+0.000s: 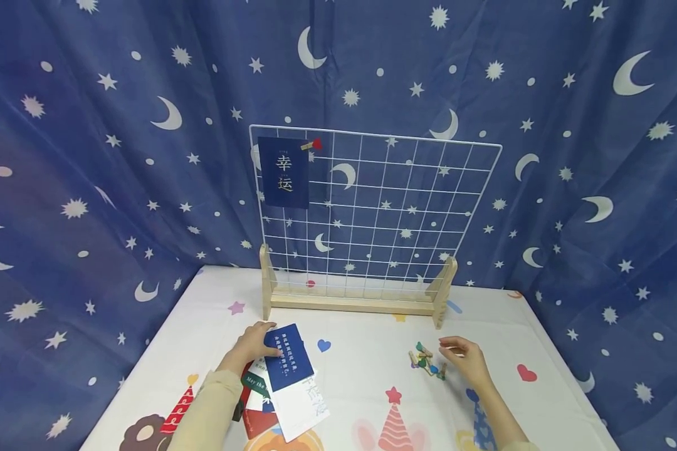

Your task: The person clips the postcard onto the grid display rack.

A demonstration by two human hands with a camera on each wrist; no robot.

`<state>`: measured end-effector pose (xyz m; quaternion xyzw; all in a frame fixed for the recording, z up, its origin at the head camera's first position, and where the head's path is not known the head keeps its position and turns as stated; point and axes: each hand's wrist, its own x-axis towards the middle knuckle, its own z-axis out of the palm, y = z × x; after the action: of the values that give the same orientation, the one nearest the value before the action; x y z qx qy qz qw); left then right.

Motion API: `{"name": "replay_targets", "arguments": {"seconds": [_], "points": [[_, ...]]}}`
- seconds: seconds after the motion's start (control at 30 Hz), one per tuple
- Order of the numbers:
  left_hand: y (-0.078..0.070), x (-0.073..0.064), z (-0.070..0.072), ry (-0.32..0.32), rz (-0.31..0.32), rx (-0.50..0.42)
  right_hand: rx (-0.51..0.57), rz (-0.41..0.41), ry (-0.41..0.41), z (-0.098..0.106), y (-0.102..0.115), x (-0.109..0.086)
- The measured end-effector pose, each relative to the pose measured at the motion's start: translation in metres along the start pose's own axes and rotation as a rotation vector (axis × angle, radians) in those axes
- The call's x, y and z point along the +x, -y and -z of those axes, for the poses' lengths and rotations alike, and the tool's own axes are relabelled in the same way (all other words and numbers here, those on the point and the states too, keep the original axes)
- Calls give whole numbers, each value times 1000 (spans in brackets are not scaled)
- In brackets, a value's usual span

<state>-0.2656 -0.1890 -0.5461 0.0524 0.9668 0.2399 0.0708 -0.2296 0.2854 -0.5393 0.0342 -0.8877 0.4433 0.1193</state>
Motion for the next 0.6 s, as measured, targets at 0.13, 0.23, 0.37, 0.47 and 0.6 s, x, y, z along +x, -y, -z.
{"name": "replay_targets", "arguments": {"seconds": [0.13, 0.23, 0.37, 0.47, 0.6], "points": [[-7, -2, -3, -9, 33, 39, -5, 16, -3, 4, -5, 1], [-12, -4, -6, -15, 53, 86, -4, 2, -4, 6, -9, 3], [-15, -4, -11, -16, 83, 122, 1, -37, 13, 9, -14, 4], [-17, -4, -13, -27, 101, 108, 0, -76, 40, 12, -16, 7], [-18, -5, -13, -35, 109, 110, -36, -110, 60, 16, -15, 10]]}}
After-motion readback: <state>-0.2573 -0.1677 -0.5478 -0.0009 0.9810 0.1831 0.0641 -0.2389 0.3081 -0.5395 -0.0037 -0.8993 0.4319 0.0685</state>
